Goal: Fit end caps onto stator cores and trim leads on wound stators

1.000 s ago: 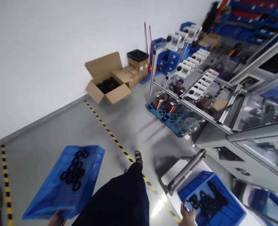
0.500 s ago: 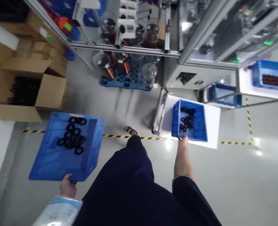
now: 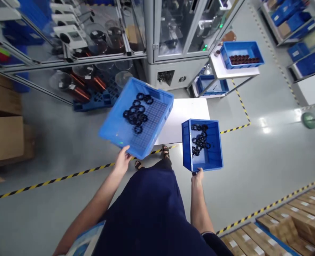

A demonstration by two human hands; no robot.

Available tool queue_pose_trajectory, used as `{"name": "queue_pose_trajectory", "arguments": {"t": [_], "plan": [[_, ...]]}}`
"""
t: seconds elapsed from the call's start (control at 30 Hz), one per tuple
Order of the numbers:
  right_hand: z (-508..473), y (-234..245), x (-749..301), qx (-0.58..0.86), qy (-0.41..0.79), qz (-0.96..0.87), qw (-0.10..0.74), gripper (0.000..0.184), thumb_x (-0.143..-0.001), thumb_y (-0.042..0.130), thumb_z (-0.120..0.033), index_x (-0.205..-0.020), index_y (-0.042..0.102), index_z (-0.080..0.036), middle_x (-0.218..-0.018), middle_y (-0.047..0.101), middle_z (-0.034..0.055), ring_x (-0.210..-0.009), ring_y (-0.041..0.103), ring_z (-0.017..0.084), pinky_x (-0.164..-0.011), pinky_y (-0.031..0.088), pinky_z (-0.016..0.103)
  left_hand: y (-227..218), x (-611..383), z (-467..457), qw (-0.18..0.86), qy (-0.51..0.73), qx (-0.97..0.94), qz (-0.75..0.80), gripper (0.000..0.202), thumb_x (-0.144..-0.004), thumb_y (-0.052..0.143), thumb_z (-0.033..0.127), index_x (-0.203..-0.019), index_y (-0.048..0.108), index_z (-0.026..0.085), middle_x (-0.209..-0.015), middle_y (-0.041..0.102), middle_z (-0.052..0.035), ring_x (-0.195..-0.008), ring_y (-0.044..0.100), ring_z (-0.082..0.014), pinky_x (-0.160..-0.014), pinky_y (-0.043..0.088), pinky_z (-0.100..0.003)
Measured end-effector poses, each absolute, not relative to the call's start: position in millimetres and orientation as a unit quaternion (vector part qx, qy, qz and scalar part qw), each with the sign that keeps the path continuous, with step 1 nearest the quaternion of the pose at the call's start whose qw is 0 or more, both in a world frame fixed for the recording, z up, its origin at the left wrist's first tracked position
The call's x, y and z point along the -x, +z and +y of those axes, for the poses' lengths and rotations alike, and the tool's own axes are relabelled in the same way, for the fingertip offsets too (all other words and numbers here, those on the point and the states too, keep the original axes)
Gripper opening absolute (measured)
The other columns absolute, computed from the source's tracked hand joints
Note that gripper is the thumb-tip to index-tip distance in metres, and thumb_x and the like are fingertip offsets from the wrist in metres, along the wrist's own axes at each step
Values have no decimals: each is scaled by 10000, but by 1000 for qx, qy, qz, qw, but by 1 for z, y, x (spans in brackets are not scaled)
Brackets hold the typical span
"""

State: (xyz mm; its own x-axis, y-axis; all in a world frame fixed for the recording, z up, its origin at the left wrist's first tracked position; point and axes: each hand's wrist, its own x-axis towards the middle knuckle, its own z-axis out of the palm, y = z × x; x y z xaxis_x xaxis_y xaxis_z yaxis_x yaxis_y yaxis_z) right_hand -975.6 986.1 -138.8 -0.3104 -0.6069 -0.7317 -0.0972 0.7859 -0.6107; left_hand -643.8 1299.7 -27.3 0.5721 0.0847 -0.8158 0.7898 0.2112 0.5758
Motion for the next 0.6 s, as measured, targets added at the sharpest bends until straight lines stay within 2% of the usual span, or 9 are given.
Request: {"name": "queue_pose_trajectory", "arguments": {"t": [0.1,0.3,0.47,0.6], "plan": [[953,-131,1018,236,-231,811,484,464,-1169,839,-483,-1520,751,-193,-1484,782,126,-1243,811,273,-1047,750,482,-54,650,1195,688,-312,-545,364,216,-1139,869,298,-1285,807,153,-1283,831,-85,-1089,817,-216,-964,737,-393],[914,-92,1106,260,-204,854,402,410,-1177,830,-487,-1438,762,-179,-1327,801,92,-1067,806,216,-894,743,385,-111,663,1042,655,-323,-557,394,328,-1160,857,373,-1408,789,170,-1394,808,-111,-1166,816,-239,-999,751,-422],[914,-55,1158,277,-192,871,356,395,-1170,833,-511,-1410,769,-203,-1319,797,90,-1070,798,221,-877,738,380,-154,681,995,618,-353,-561,422,334,-1171,843,394,-1414,786,173,-1373,809,-110,-1127,815,-228,-964,751,-403],[923,-33,1174,342,-189,850,355,375,-1184,814,-532,-1304,773,-179,-1127,783,40,-870,745,159,-744,675,298,-172,700,991,590,-390,-567,422,377,-1173,837,422,-1451,775,174,-1398,802,-117,-1149,815,-239,-978,751,-420]]}}
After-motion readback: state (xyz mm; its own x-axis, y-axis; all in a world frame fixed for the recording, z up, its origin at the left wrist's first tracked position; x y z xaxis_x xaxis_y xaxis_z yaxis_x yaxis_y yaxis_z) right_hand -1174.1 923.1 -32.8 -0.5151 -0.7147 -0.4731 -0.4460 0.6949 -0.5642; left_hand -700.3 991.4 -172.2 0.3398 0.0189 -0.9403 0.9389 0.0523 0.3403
